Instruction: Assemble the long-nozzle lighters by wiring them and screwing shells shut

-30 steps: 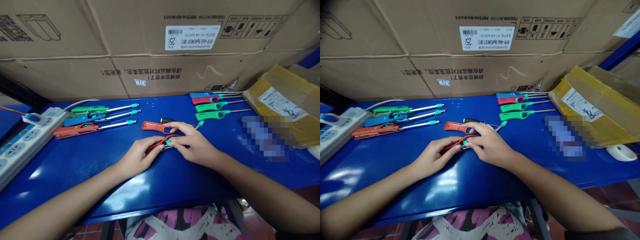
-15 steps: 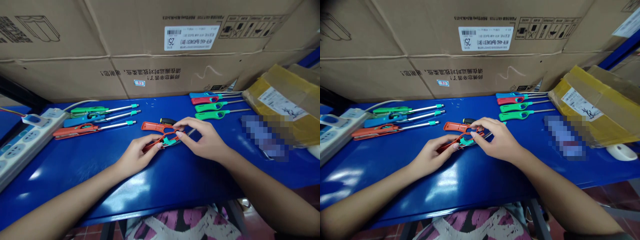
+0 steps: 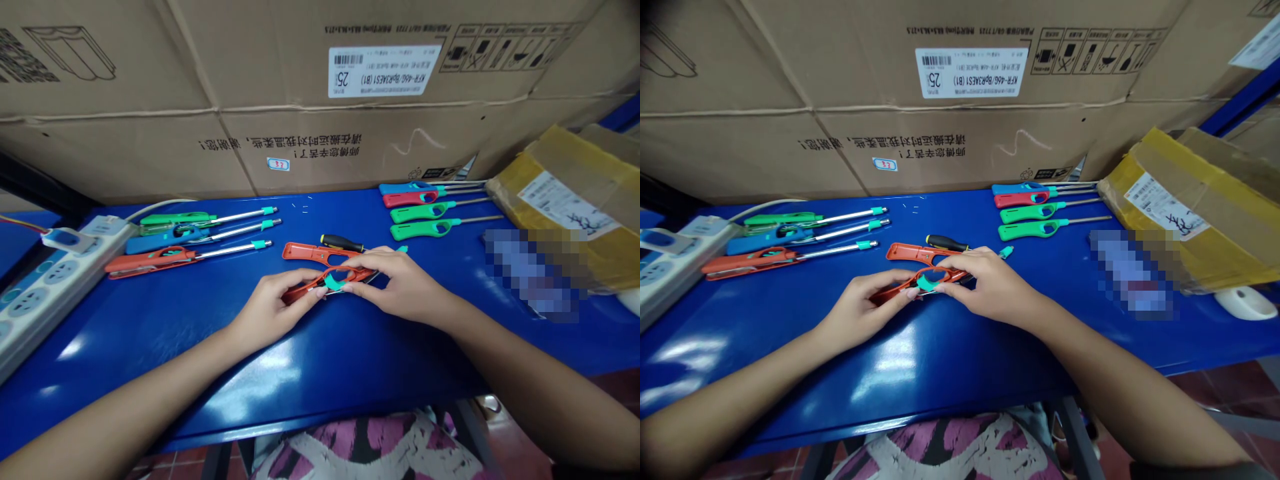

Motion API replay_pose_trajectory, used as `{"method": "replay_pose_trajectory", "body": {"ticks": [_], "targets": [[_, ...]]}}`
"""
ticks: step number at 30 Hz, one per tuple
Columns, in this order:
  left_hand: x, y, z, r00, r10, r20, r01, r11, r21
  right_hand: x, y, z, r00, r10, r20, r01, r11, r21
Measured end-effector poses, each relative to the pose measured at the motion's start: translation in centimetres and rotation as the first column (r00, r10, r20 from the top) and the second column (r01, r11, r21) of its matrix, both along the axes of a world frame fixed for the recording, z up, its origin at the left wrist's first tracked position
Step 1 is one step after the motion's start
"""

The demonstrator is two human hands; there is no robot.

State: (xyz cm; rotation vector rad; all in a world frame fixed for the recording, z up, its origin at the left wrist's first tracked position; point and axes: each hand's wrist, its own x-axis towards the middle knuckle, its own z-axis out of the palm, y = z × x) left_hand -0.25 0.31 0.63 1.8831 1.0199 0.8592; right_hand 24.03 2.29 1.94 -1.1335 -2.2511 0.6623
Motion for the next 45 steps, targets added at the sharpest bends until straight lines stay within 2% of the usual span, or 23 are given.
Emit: {"method": "replay_pose_trajectory", "body": {"ticks": [2,5,8,11,15,23,36,41,45], "targets": [[0.1,0.0,0.3,0.999,0.021,0.04,-0.016,0.992,-0.127,0.6,0.1,0.3,0.997,0.038,0.061,-0.036,0.999,-0.041],[0.0,0.3,0.7,0.996,0.062,0.059,-0.04,0.949,-0.312,1.8,0.6,0.8,0.981,0.112,0.159,-0.094,0.989,-0.114],[-0.4,0.7,0.9,0.996,0.088,0.032,-0.067,0.911,-0.406,2.8,1.4,0.9,0.964,0.138,0.226,-0.115,0.987,-0.113],[-0.9,1.1,0.9,0.993,0.12,-0.002,-0.109,0.893,-0.437,3.1,2.0,0.8,0.948,0.169,0.271,-0.159,0.985,-0.059],[-1.0,1.3,0.9,0.989,0.142,-0.03,-0.138,0.864,-0.484,3.1,2.3,0.5,0.963,0.18,0.199,-0.169,0.983,-0.069],[-1.2,1.3,1.1,0.997,0.082,-0.01,-0.074,0.833,-0.548,3.2,2.6,-0.2,0.945,0.198,0.261,-0.217,0.975,0.045],[-1.5,1.8,1.1,0.991,0.125,0.056,-0.062,0.773,-0.631,3.1,2.7,-0.1,0.957,0.219,0.189,-0.236,0.969,0.072],[-1.5,1.9,1.1,0.991,0.131,0.035,-0.078,0.763,-0.642,3.4,2.7,0.2,0.951,0.207,0.23,-0.24,0.963,0.125],[-1.3,1.7,1.1,0.994,0.107,-0.002,-0.085,0.777,-0.624,3.3,2.2,0.2,0.918,0.161,0.363,-0.243,0.95,0.193]]}}
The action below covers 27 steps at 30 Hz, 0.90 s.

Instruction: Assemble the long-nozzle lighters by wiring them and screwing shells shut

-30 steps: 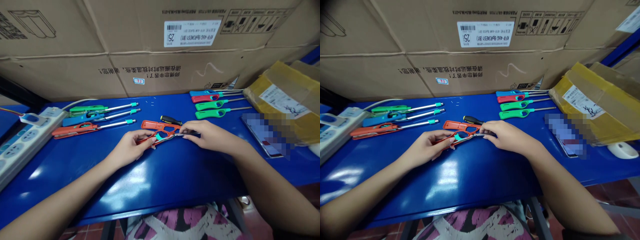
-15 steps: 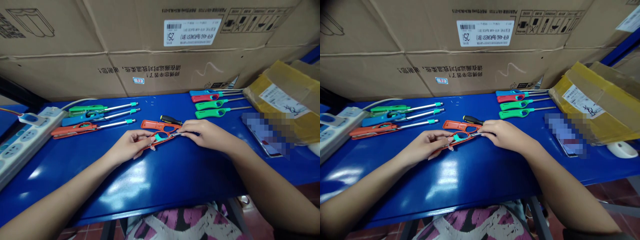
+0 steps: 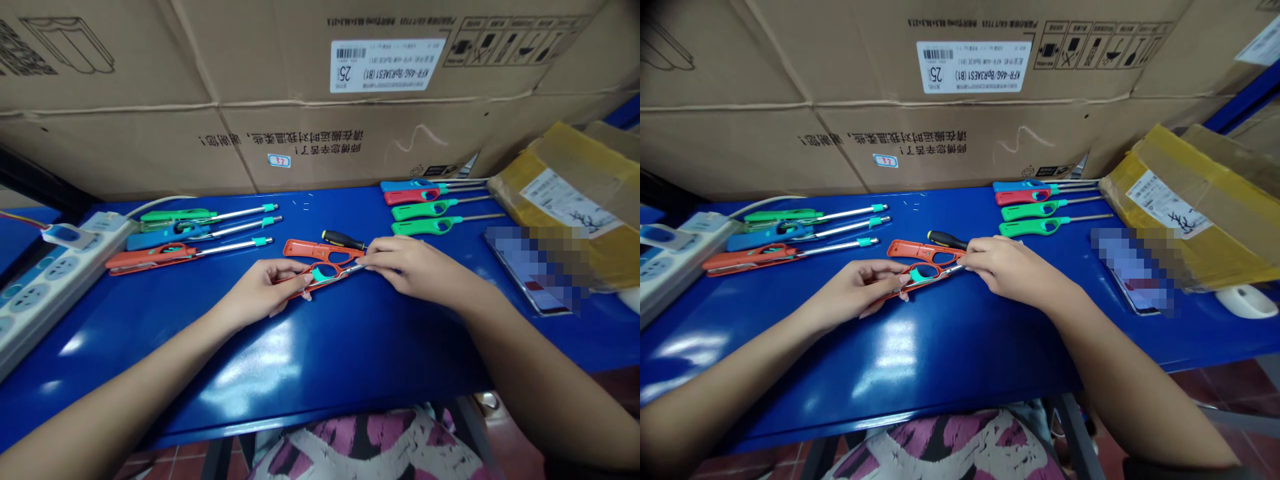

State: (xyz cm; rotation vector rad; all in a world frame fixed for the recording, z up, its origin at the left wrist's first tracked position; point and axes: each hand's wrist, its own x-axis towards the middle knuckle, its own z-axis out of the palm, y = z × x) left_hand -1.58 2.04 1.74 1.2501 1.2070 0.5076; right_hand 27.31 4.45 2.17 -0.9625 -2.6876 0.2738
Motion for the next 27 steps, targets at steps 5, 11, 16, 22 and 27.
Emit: {"method": "replay_pose_trajectory", "body": {"ticks": [5,11,16,22,27], "targets": [[0.6,-0.4,0.1,0.998,0.006,-0.064,-0.004,1.0,0.024,-1.1,-1.3,0.2,0.981,-0.001,0.193,-0.051,0.963,0.265],[0.9,-0.4,0.3,0.996,0.009,-0.086,-0.005,0.999,0.046,-2.6,-2.3,0.7,0.962,-0.041,0.271,-0.075,0.912,0.403],[0.7,-0.2,0.2,0.998,0.003,-0.058,-0.002,1.0,0.009,-1.9,-1.7,0.3,0.98,-0.057,0.191,0.007,0.967,0.255],[0.1,0.2,0.1,1.0,0.026,0.002,-0.026,0.999,-0.047,-0.9,-0.4,-0.2,1.0,-0.024,-0.005,0.023,0.995,-0.092],[-0.3,0.3,0.2,0.998,0.03,0.053,-0.025,0.996,-0.09,-0.9,0.0,-0.4,0.99,0.011,-0.14,-0.045,0.971,-0.235]]}}
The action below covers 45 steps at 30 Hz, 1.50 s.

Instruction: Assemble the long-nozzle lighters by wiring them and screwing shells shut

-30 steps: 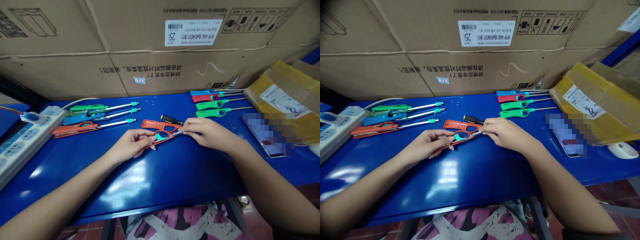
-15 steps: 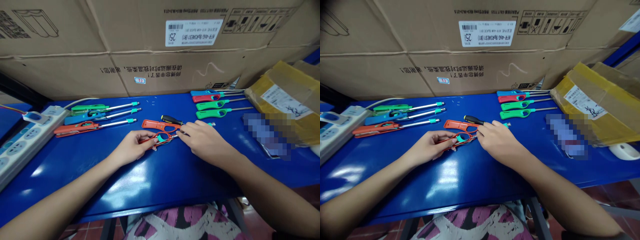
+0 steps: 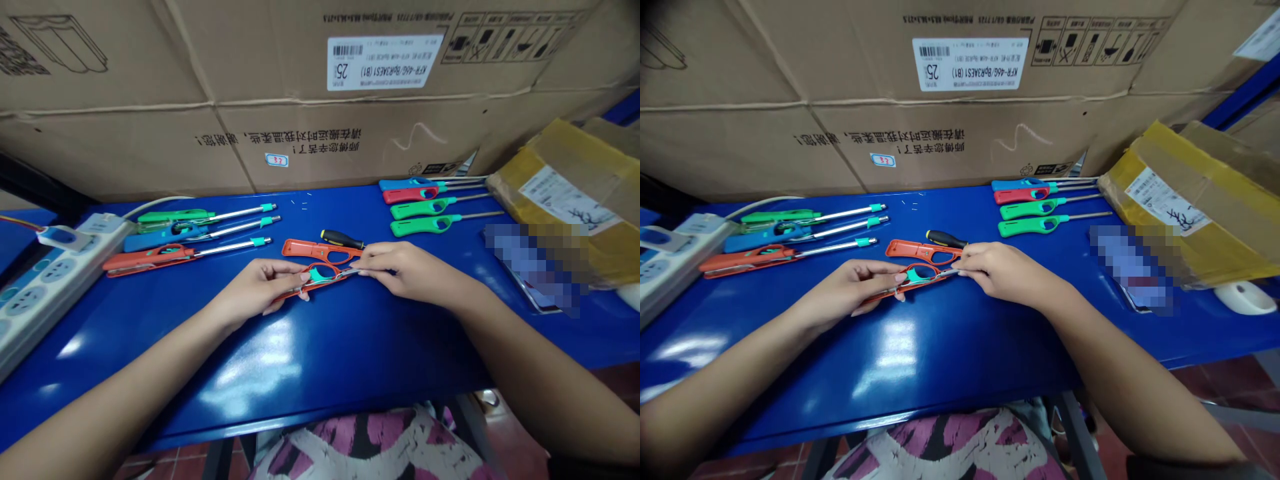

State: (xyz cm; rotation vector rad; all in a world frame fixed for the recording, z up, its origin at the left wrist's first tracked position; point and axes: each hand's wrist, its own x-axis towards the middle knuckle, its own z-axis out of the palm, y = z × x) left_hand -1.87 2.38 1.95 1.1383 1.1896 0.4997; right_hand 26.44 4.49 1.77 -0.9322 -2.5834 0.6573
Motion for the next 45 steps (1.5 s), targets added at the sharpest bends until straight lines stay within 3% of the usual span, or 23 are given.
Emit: {"method": "replay_pose_trajectory", "body": {"ticks": [8,15,21,33,38,45], "targets": [[-0.1,0.0,0.4,0.999,0.008,0.033,-0.008,1.0,-0.006,-0.5,-0.6,0.7,0.996,-0.086,0.037,0.086,0.996,-0.009],[-0.2,-0.2,0.2,0.996,-0.058,0.061,0.057,0.998,0.012,-2.0,-1.4,0.6,0.962,-0.186,0.199,0.126,0.952,0.28],[-0.1,-0.3,0.4,0.997,-0.06,0.047,0.06,0.998,0.004,-1.8,-1.5,0.9,0.968,-0.163,0.192,0.083,0.926,0.369],[-0.4,-0.2,0.3,0.99,-0.09,0.109,0.095,0.995,-0.036,-1.6,-1.7,1.5,0.966,-0.127,0.224,0.045,0.94,0.339],[-0.2,-0.1,0.5,0.984,-0.052,0.173,0.079,0.985,-0.151,-1.4,-2.0,2.4,0.958,-0.074,0.276,0.005,0.97,0.244],[0.0,-0.3,0.7,0.98,0.019,0.198,0.037,0.961,-0.273,-1.8,-2.4,2.2,0.941,-0.122,0.317,0.037,0.965,0.26]]}}
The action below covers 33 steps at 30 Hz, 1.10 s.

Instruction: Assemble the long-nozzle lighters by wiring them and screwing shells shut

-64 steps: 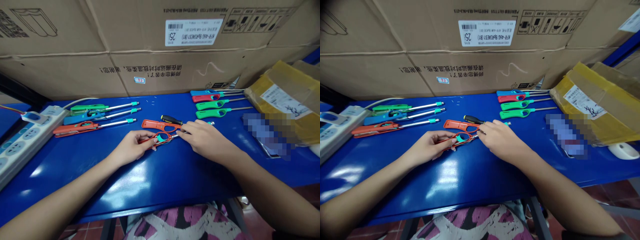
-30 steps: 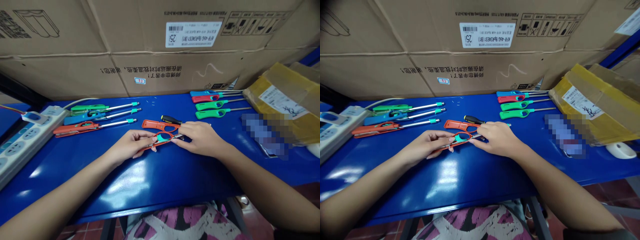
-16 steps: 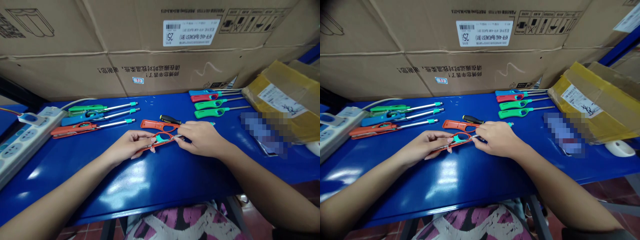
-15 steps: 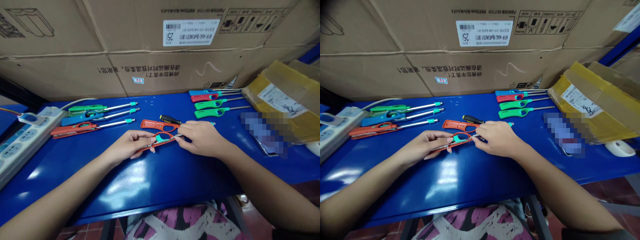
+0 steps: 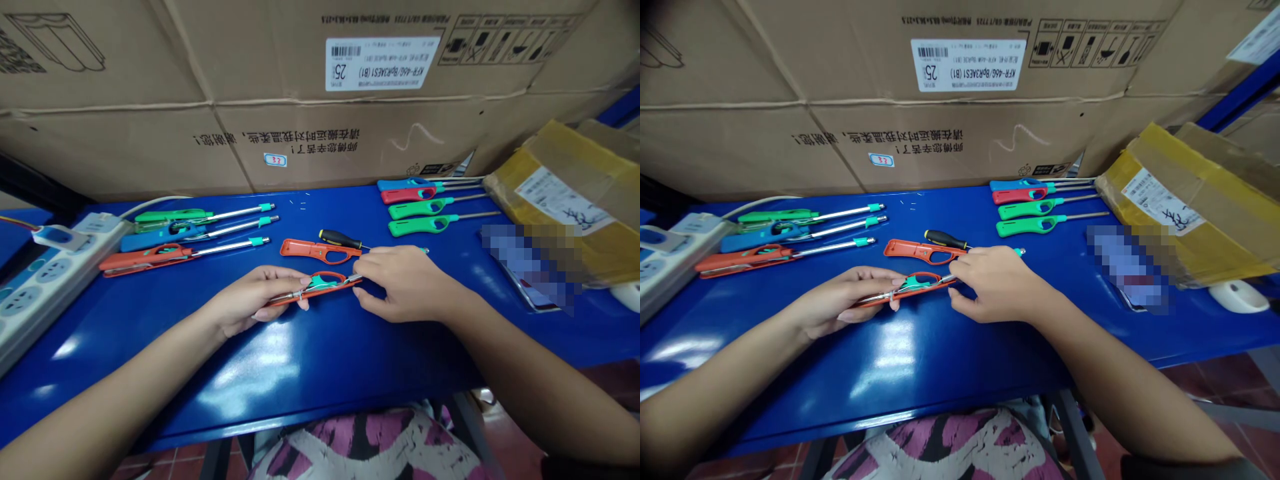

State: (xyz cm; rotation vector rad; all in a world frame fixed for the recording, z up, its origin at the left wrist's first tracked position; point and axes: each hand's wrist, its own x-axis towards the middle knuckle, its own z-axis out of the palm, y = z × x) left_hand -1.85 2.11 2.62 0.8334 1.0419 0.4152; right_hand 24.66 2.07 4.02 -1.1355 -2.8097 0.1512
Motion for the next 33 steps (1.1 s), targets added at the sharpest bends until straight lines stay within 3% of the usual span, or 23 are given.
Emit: {"method": "replay_pose_trajectory", "body": {"ticks": [5,14,24,33], "targets": [[0.15,0.02,0.13,0.999,0.035,-0.022,-0.035,0.999,-0.011,0.0,0.05,-0.26,0.999,-0.031,0.008,0.031,0.999,0.013],[0.18,-0.08,0.14,1.0,0.028,-0.007,-0.029,0.999,-0.021,-0.83,-0.08,-0.03,0.973,-0.158,0.167,0.169,0.984,-0.059],[0.11,0.09,-0.27,0.996,0.072,0.054,-0.066,0.993,-0.095,-0.52,-0.12,-0.59,0.994,-0.068,0.084,0.055,0.987,0.148],[0.14,-0.07,-0.05,0.998,0.061,0.014,-0.061,0.997,-0.052,-0.35,-0.12,-0.49,0.995,-0.045,0.087,0.034,0.992,0.125]]}}
